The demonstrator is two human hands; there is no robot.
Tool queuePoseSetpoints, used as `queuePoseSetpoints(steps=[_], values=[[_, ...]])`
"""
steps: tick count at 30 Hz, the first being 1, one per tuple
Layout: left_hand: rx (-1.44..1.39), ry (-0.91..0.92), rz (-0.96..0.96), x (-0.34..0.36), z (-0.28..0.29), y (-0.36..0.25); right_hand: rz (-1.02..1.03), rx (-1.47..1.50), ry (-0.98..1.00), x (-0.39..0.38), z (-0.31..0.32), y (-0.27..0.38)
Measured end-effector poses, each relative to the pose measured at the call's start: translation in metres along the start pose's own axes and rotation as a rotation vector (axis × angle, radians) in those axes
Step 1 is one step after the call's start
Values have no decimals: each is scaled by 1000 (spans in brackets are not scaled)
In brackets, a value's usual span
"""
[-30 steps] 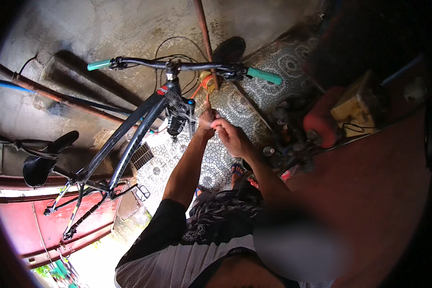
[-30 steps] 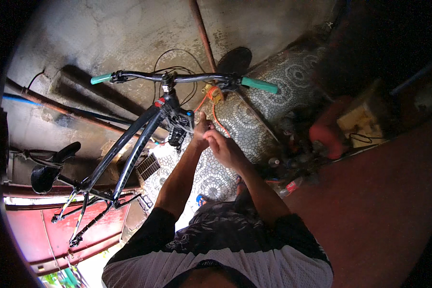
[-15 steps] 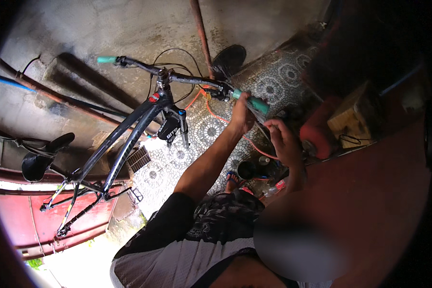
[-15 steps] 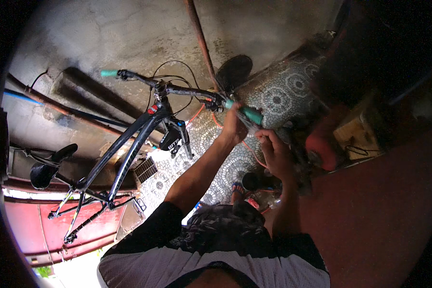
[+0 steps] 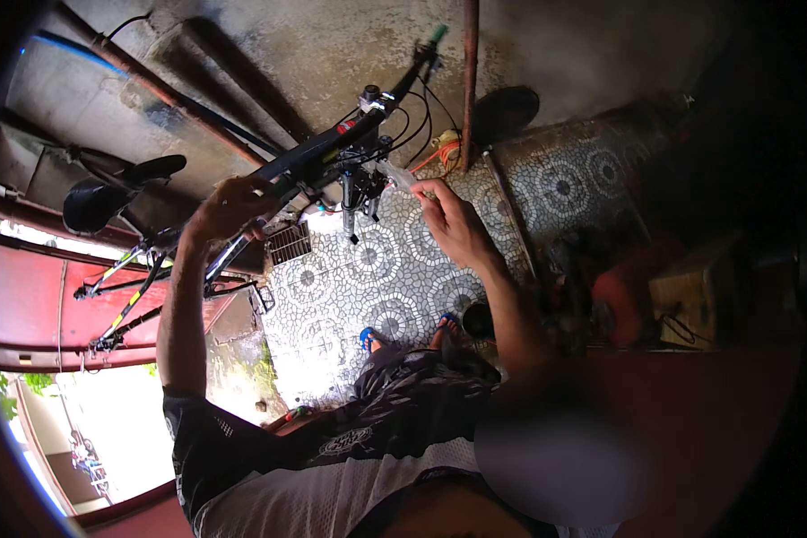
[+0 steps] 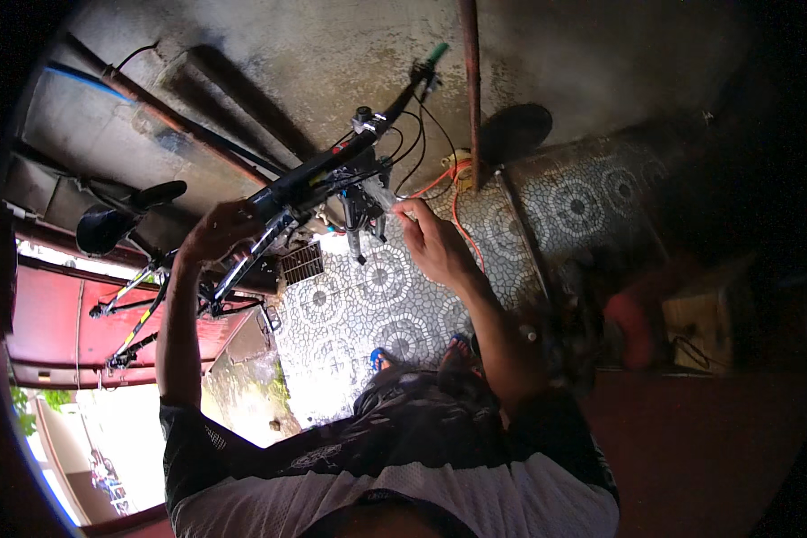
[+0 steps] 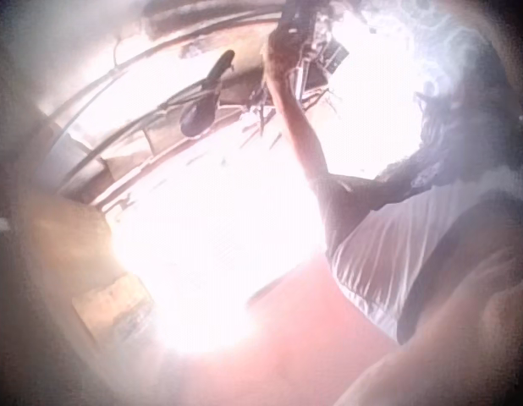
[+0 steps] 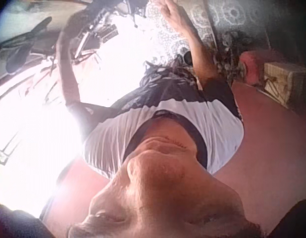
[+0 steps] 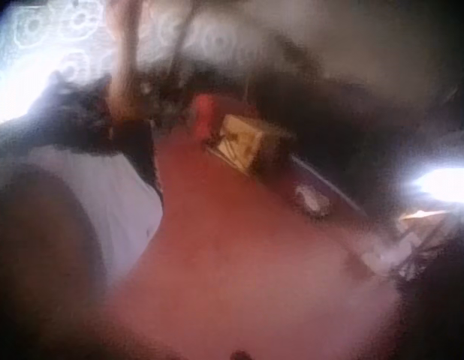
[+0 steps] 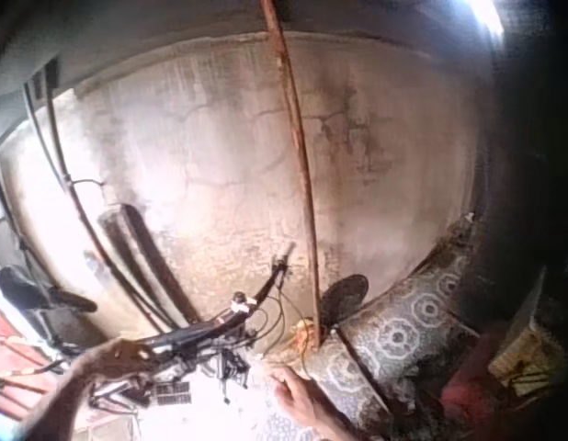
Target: The person scrubs a bicycle frame and handlebars with a soapy sponge, rinses with a hose, and wipes components with a cloth. The person handles the front fork, handlebars, and frame, using a sponge, hose, and cloth to clean the bicycle in a tiled outdoor area.
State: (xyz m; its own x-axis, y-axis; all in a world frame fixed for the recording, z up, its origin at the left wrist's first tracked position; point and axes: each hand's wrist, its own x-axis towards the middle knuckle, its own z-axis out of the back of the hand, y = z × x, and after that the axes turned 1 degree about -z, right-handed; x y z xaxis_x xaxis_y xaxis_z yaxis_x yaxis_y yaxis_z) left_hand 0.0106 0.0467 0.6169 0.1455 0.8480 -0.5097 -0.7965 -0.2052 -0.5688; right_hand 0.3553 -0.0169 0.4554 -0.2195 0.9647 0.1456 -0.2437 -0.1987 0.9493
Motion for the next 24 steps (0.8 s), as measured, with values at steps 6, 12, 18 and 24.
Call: queuePoseSetpoints(steps=[6,12,18,24], values=[[1101,-775,-256,29,-13,27,-11,202,116,37,-47,2],[1087,-840,-235,60,17,42,339,215,179,70,-115,58],[1020,-799,-61,71,27,35,244,114,58,103,-137,58],[1005,-768,-19,82,56,38,-119,6,8,118,-115,-47]])
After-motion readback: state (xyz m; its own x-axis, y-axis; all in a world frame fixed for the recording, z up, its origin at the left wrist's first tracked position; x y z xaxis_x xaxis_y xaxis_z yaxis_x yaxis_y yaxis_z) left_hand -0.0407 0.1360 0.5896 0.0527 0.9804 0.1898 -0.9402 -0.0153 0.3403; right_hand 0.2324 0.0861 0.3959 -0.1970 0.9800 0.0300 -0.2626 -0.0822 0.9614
